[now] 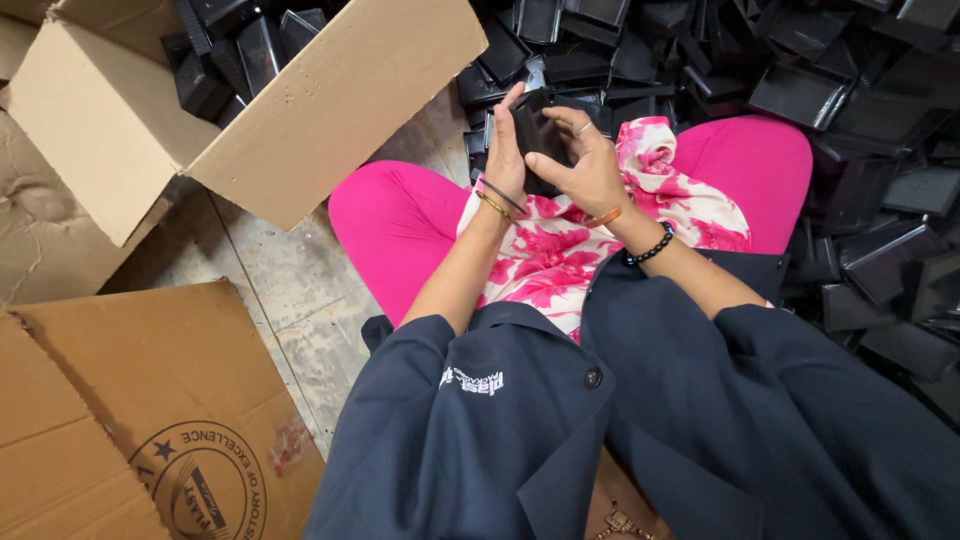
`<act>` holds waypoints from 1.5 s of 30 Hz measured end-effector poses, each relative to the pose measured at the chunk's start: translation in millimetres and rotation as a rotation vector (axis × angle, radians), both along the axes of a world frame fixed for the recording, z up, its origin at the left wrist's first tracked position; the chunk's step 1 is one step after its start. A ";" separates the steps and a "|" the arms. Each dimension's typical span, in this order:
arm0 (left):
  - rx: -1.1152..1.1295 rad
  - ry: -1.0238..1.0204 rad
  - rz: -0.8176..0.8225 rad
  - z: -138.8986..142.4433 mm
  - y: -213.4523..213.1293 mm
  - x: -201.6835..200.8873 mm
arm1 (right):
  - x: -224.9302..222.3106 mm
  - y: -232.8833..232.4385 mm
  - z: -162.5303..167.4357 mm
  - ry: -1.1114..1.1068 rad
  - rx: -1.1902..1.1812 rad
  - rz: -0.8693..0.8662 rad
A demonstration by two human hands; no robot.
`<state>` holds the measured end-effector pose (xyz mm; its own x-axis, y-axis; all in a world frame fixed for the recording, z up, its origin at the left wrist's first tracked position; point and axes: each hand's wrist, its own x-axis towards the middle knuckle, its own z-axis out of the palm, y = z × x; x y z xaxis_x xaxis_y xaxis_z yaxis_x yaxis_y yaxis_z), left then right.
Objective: The person sits on the floor among piles of black plastic boxes and sorts them one at a time, picking each from a large pile, turning it over in their hands, and placing it into an open cardboard box beside them. They continue moving items from the floor pile into the boxes throughout the episode.
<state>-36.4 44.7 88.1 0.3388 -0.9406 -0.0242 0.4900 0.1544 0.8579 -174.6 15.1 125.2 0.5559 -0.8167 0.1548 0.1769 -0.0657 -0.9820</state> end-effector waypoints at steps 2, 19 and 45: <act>0.010 0.126 0.006 0.5 2.6 -7.2 | 0.7 2.6 -4.7 -0.014 0.004 0.009; 0.137 -0.326 0.125 -27.7 31.4 26.7 | -9.4 -16.0 -44.1 0.141 0.242 0.077; 0.187 -1.287 0.088 -77.4 -8.9 106.1 | -38.9 -162.6 -71.6 0.555 -0.357 -0.180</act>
<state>69.7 35.8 10.6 0.2769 -0.9319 0.2342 -0.6999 -0.0286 0.7137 -213.5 -147.5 53.5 0.4912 -0.8555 0.1635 -0.3905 -0.3841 -0.8367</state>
